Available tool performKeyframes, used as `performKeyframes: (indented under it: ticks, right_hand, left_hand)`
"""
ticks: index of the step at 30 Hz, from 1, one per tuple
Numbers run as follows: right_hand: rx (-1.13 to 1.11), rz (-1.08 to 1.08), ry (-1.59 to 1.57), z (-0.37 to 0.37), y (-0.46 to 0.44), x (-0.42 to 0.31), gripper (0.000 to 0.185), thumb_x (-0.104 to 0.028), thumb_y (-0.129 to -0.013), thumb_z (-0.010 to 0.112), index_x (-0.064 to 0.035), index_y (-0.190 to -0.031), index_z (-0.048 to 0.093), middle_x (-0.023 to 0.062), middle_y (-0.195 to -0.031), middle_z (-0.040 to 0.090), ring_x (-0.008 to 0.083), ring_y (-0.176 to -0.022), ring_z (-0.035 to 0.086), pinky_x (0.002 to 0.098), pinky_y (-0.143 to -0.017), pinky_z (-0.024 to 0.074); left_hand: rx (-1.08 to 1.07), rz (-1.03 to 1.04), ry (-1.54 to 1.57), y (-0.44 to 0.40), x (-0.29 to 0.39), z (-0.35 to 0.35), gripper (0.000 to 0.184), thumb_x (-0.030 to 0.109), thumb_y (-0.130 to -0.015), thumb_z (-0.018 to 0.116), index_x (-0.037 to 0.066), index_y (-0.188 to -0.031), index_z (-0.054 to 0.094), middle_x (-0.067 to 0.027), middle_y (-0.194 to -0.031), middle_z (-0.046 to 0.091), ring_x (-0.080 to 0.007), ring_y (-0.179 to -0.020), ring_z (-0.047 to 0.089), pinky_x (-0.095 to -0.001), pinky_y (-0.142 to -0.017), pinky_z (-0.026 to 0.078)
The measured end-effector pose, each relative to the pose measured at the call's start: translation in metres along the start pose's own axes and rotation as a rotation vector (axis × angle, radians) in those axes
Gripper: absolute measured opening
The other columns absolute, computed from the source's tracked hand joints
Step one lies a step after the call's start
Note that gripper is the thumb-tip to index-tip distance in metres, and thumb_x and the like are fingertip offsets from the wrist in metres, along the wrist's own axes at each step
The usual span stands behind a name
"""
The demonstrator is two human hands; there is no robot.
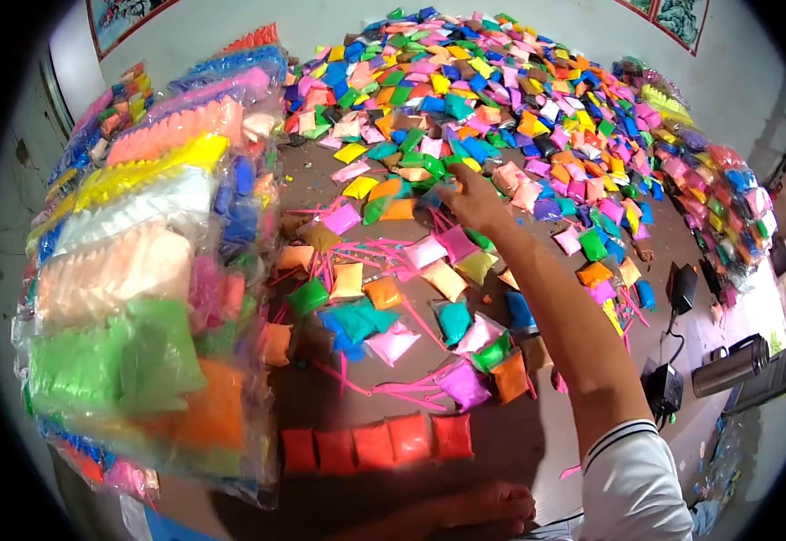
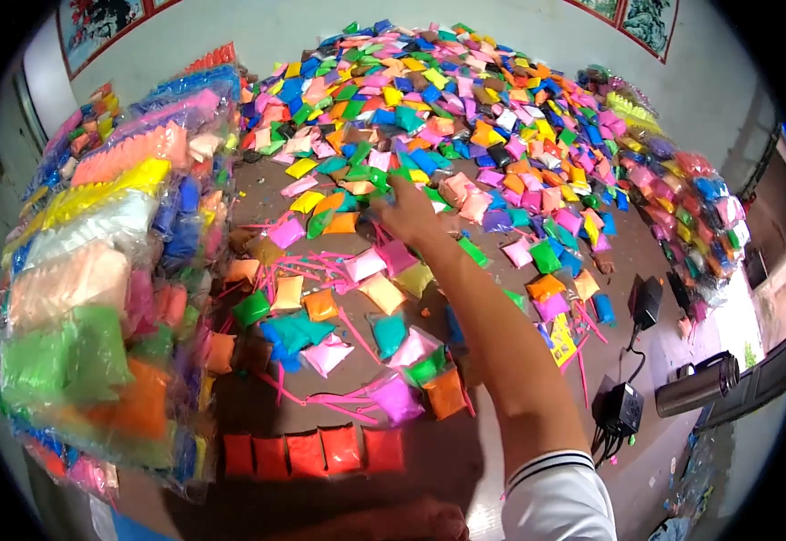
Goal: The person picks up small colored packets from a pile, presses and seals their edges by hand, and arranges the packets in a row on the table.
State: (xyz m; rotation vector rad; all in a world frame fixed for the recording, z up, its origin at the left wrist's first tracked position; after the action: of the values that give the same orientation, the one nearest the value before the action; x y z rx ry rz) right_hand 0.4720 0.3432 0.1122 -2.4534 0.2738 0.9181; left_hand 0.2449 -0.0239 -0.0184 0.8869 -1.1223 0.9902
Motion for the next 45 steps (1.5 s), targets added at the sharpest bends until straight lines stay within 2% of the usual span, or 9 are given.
performKeyframes:
  ticks: [16, 18, 21, 24, 30, 32, 33, 39, 45]
  right_hand:
    - [0.262, -0.208, 0.618, 0.106, -0.09, 0.016, 0.081, -0.07, -0.082, 0.043, 0.0052, -0.11, 0.058, 0.0264, -0.105, 0.06, 0.041, -0.102, 0.057, 0.0502, -0.094, 0.0373]
    - [-0.19, 0.045, 0.326, 0.131, -0.093, -0.003, 0.069, -0.062, -0.087, 0.04, -0.001, -0.115, 0.059, 0.0266, -0.113, 0.059, 0.0406, -0.108, 0.055, 0.0527, -0.1, 0.0315]
    - [0.085, -0.323, -0.037, 0.152, -0.082, -0.048, 0.043, -0.045, -0.094, 0.035, -0.0161, -0.112, 0.061, 0.0243, -0.108, 0.062, 0.0393, -0.103, 0.058, 0.0502, -0.085, 0.044]
    - [0.311, -0.453, 0.041, 0.108, -0.084, -0.06, 0.019, -0.018, -0.085, 0.05, -0.0024, -0.095, 0.056, 0.0252, -0.087, 0.061, 0.044, -0.081, 0.058, 0.051, -0.066, 0.045]
    - [0.373, -0.012, 0.172, 0.043, -0.124, 0.095, 0.019, -0.015, -0.08, 0.053, 0.0001, -0.086, 0.062, 0.028, -0.088, 0.062, 0.0432, -0.086, 0.06, 0.0495, -0.074, 0.049]
    - [0.145, -0.079, 0.471, 0.034, -0.108, 0.088, 0.027, -0.022, -0.082, 0.056, -0.0017, -0.097, 0.063, 0.0275, -0.096, 0.063, 0.0413, -0.093, 0.061, 0.0476, -0.078, 0.0498]
    - [0.172, 0.217, 0.398, 0.033, -0.123, 0.144, 0.035, -0.034, -0.084, 0.058, -0.0036, -0.101, 0.064, 0.0258, -0.099, 0.064, 0.0391, -0.095, 0.062, 0.0456, -0.08, 0.0502]
    - [0.013, 0.348, 0.577, 0.036, -0.114, 0.133, 0.069, -0.064, -0.079, 0.057, -0.0101, -0.121, 0.058, 0.022, -0.12, 0.058, 0.0395, -0.112, 0.055, 0.0476, -0.092, 0.0451]
    - [-0.044, 0.626, 0.35, 0.06, -0.136, 0.174, 0.058, -0.058, -0.082, 0.056, -0.018, -0.123, 0.059, 0.0161, -0.134, 0.048, 0.039, -0.125, 0.044, 0.0507, -0.103, 0.0332]
  left_hand:
    - [0.023, -0.028, 0.214, 0.007, -0.001, -0.047, 0.047, 0.042, -0.098, 0.04, -0.002, -0.105, 0.058, -0.0115, -0.098, 0.062, -0.0197, -0.092, 0.06, -0.0338, -0.085, 0.047]
    - [0.036, -0.036, 0.227, 0.008, -0.001, -0.055, 0.047, 0.042, -0.098, 0.04, -0.002, -0.105, 0.058, -0.0117, -0.098, 0.061, -0.0201, -0.093, 0.06, -0.034, -0.085, 0.047]
    - [0.056, -0.048, 0.251, 0.01, -0.004, -0.066, 0.046, 0.041, -0.098, 0.04, -0.002, -0.105, 0.057, -0.012, -0.098, 0.061, -0.0206, -0.093, 0.059, -0.0344, -0.085, 0.047]
    - [0.057, -0.045, 0.271, 0.007, -0.006, -0.065, 0.046, 0.04, -0.098, 0.041, -0.002, -0.105, 0.057, -0.0124, -0.098, 0.061, -0.0211, -0.093, 0.059, -0.0348, -0.085, 0.047]
    - [0.069, -0.051, 0.289, 0.01, -0.004, -0.072, 0.045, 0.039, -0.098, 0.041, -0.002, -0.105, 0.057, -0.013, -0.099, 0.061, -0.0221, -0.093, 0.059, -0.0356, -0.085, 0.047]
    - [0.08, -0.057, 0.308, 0.009, -0.006, -0.076, 0.044, 0.038, -0.098, 0.041, -0.002, -0.105, 0.057, -0.0132, -0.099, 0.061, -0.0225, -0.093, 0.059, -0.0358, -0.085, 0.047]
    - [0.083, -0.059, 0.313, 0.01, -0.007, -0.077, 0.044, 0.038, -0.098, 0.041, -0.002, -0.105, 0.057, -0.0133, -0.099, 0.061, -0.0226, -0.093, 0.059, -0.0359, -0.085, 0.047]
    - [0.109, -0.069, 0.343, 0.012, -0.009, -0.082, 0.043, 0.037, -0.098, 0.041, -0.003, -0.105, 0.057, -0.0139, -0.1, 0.06, -0.0237, -0.094, 0.059, -0.0367, -0.086, 0.047]
    - [0.121, -0.076, 0.365, 0.013, -0.01, -0.083, 0.042, 0.036, -0.098, 0.041, -0.003, -0.105, 0.056, -0.0145, -0.1, 0.06, -0.0247, -0.094, 0.059, -0.0375, -0.086, 0.047]
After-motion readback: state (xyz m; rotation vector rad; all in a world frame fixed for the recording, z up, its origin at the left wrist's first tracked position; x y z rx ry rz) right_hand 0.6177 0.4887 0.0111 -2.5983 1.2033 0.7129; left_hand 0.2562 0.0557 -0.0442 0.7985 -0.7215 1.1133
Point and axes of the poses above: each hand's wrist, its own y-axis away from the middle knuckle, its own z-axis out of the palm, x = y × z, the point moved 9 cm from there along -y, towards the middle knuckle
